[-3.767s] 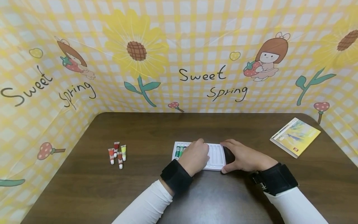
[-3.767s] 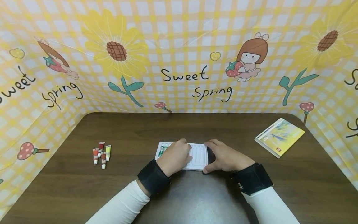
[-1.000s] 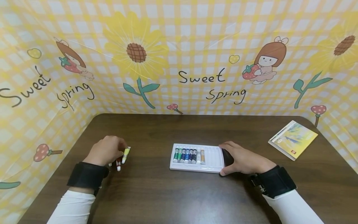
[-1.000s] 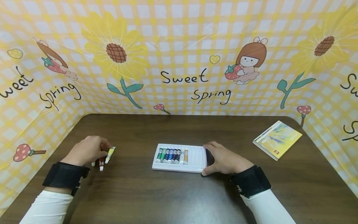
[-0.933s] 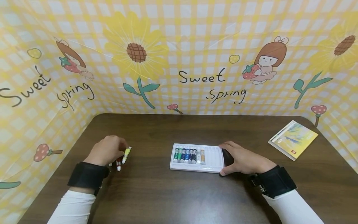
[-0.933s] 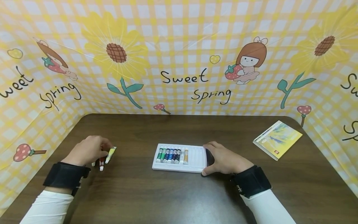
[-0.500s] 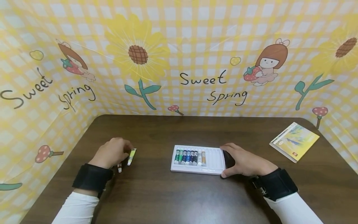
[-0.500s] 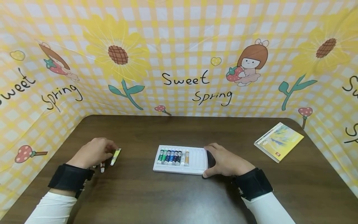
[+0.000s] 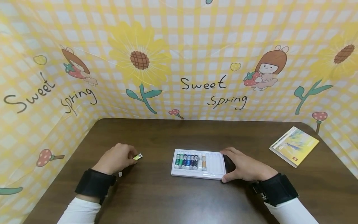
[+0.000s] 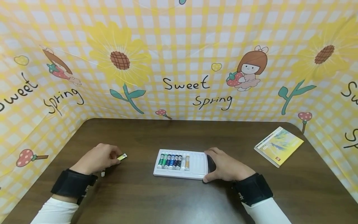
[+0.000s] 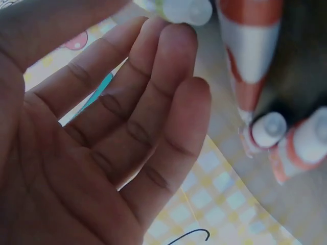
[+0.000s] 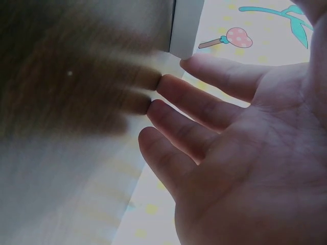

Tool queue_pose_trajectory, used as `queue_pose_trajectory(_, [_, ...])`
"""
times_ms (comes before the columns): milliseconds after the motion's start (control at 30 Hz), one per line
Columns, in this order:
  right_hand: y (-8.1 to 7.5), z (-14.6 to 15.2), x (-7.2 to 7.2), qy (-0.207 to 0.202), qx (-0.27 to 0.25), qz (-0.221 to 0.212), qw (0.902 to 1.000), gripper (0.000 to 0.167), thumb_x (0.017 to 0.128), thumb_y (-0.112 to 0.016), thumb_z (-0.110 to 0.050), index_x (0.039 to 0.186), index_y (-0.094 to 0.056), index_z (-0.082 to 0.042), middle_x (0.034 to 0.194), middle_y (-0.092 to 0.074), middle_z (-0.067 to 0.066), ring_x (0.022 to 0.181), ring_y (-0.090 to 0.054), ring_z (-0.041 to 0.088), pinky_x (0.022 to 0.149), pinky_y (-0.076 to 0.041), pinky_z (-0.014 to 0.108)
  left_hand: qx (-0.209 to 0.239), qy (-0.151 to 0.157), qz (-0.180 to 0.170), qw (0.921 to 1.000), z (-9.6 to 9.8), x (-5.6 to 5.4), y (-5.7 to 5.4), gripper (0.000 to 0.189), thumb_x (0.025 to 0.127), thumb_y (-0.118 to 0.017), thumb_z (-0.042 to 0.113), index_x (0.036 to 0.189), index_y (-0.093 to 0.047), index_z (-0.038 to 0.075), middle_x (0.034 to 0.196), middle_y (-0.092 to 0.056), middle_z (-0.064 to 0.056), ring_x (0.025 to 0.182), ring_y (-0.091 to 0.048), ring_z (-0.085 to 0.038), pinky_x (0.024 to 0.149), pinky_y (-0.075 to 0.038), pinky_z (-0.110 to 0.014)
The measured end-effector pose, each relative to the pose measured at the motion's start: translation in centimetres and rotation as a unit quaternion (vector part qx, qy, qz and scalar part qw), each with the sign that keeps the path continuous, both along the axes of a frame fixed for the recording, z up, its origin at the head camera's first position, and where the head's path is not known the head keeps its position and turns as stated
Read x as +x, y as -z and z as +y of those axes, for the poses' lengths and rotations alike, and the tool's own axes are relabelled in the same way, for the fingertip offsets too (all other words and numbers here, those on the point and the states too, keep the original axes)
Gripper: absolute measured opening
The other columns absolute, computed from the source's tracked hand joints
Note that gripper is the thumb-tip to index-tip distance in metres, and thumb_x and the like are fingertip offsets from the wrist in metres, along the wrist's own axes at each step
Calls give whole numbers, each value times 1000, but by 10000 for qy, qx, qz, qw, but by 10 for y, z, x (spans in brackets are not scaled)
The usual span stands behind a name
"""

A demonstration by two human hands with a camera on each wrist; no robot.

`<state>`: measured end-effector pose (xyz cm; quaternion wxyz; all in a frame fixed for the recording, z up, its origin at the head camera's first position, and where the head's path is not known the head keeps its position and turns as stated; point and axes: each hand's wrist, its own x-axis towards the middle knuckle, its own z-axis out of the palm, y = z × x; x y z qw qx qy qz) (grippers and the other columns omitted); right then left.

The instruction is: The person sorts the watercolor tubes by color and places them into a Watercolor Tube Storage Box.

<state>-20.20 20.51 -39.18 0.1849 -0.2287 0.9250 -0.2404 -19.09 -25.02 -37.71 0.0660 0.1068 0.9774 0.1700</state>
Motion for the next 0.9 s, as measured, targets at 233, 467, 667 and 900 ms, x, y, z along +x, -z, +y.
queue_pose_trajectory(233, [0, 0, 1, -41, -24, 32, 10000, 103, 79, -91, -50, 158, -42, -3, 162, -39, 23, 142, -47, 40, 113, -44, 62, -112, 210, 207, 9995, 6, 0, 1, 6, 88, -80, 5, 92, -77, 8, 79, -69, 1, 65, -57, -10, 60, -48, -29])
queue_pose_trajectory(467, [0, 1, -1, 6, -28, 38, 10000, 105, 79, -90, -51, 158, -41, -3, 163, -38, 23, 143, -47, 40, 114, -43, 62, -177, 381, 433, 9982, 11, -3, 0, 3, 91, -73, 6, 90, -75, 8, 78, -68, 2, 64, -56, -9, 61, -49, -30])
queue_pose_trajectory(667, [-1, 1, -4, 18, 42, 49, 10000, 104, 79, -90, -52, 158, -42, -3, 162, -39, 22, 143, -47, 39, 115, -43, 62, -291, 302, 582, 9974, 13, -3, 1, 10, 92, -72, 6, 87, -78, 13, 82, -69, 0, 68, -57, -12, 61, -49, -32])
queue_pose_trajectory(900, [0, 1, -2, -5, -3, 53, 10000, 104, 79, -90, -51, 158, -42, -3, 162, -39, 22, 143, -47, 39, 115, -42, 61, -536, 413, 1063, 9920, 12, -3, 5, 13, 95, -70, 7, 99, -82, 9, 98, -75, -8, 90, -72, -27, 72, -59, -44])
